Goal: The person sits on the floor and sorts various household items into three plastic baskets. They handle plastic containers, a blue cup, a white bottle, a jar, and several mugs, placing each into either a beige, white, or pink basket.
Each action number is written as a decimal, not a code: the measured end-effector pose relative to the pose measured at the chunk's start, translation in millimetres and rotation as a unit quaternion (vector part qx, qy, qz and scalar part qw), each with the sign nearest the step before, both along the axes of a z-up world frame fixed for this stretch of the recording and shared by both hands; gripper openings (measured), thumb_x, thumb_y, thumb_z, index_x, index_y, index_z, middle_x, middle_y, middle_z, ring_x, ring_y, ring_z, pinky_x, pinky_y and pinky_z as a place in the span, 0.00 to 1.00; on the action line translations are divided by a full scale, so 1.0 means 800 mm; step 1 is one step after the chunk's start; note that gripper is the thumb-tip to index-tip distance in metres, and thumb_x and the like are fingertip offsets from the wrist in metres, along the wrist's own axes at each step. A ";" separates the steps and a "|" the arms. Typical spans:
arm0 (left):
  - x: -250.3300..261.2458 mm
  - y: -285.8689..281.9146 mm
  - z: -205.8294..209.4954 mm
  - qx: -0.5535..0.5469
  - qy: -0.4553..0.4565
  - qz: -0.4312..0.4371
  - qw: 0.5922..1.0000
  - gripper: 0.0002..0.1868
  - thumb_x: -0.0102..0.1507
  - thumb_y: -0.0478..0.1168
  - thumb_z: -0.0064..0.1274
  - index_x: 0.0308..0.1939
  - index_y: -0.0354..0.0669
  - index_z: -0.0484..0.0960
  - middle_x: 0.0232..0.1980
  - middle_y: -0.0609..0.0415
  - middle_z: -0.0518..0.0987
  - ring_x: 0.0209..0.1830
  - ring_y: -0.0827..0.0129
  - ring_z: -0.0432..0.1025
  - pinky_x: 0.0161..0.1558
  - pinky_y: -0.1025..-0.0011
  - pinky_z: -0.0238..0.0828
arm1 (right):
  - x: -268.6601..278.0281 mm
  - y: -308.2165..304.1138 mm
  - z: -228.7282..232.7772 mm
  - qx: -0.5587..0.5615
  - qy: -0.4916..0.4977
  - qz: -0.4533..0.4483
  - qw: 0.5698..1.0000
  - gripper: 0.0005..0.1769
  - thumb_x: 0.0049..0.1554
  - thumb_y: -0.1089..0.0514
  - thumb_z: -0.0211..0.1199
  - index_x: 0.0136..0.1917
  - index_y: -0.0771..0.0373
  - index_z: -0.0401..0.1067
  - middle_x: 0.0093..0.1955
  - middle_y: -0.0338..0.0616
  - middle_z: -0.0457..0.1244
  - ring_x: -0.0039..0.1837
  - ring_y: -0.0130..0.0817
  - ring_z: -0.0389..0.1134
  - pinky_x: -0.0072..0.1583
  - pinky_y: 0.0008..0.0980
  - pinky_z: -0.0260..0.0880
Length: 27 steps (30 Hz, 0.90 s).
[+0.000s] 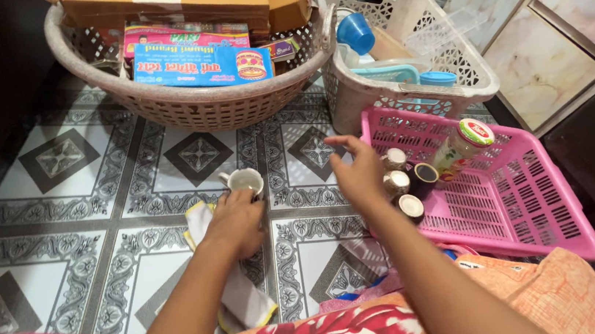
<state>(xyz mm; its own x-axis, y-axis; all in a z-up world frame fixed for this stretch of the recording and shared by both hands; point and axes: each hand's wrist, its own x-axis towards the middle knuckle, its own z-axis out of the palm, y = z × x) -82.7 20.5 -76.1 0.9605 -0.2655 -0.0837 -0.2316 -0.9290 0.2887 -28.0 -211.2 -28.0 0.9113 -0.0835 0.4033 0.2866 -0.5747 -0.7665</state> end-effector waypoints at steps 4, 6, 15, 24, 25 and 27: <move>-0.007 0.004 0.016 -0.021 -0.019 0.011 1.000 0.15 0.56 0.37 0.62 0.48 0.45 0.85 0.61 0.49 0.75 0.67 0.56 0.65 0.76 0.51 0.45 | -0.035 -0.003 -0.011 -0.102 -0.057 0.112 0.987 0.14 0.54 0.60 0.62 0.53 0.58 0.79 0.57 0.48 0.71 0.62 0.42 0.72 0.64 0.36 0.69; -0.006 0.008 0.030 -0.020 0.014 0.015 1.000 0.15 0.53 0.34 0.64 0.45 0.48 0.86 0.51 0.51 0.81 0.60 0.58 0.72 0.77 0.53 0.47 | -0.040 -0.006 -0.009 -0.125 -0.040 0.156 0.979 0.14 0.55 0.58 0.63 0.54 0.60 0.80 0.60 0.49 0.71 0.63 0.43 0.71 0.64 0.36 0.68; 0.002 -0.008 0.109 -0.274 -0.239 -0.154 0.919 0.14 0.44 0.20 0.52 0.20 0.45 0.82 0.25 0.54 0.83 0.31 0.60 0.79 0.75 0.55 0.60 | -0.040 0.009 -0.017 0.261 0.376 0.116 0.881 0.38 0.62 0.28 0.44 0.77 0.48 0.56 0.66 0.42 0.62 0.64 0.45 0.69 0.67 0.42 0.67; -0.012 -0.029 0.121 -0.373 -0.304 -0.120 0.869 0.09 0.45 0.27 0.58 0.23 0.46 0.84 0.46 0.51 0.85 0.48 0.57 0.79 0.54 0.62 0.74 | -0.042 0.015 0.013 0.502 0.333 0.227 0.765 0.32 0.59 0.41 0.62 0.69 0.58 0.61 0.61 0.52 0.64 0.59 0.45 0.72 0.65 0.46 0.75; -0.011 -0.029 0.118 -0.377 -0.330 -0.094 0.860 0.10 0.47 0.26 0.57 0.27 0.47 0.85 0.49 0.51 0.85 0.50 0.56 0.79 0.55 0.61 0.74 | -0.044 0.015 0.016 0.496 0.315 0.212 0.781 0.31 0.57 0.45 0.64 0.68 0.57 0.61 0.59 0.53 0.65 0.57 0.45 0.72 0.63 0.46 0.75; -0.007 -0.028 0.116 -0.384 -0.382 -0.042 0.840 0.14 0.51 0.26 0.55 0.34 0.50 0.87 0.55 0.50 0.85 0.55 0.55 0.79 0.58 0.61 0.74 | -0.043 0.016 0.023 0.484 0.279 0.182 0.809 0.30 0.54 0.53 0.68 0.66 0.55 0.59 0.56 0.53 0.66 0.54 0.45 0.73 0.60 0.47 0.76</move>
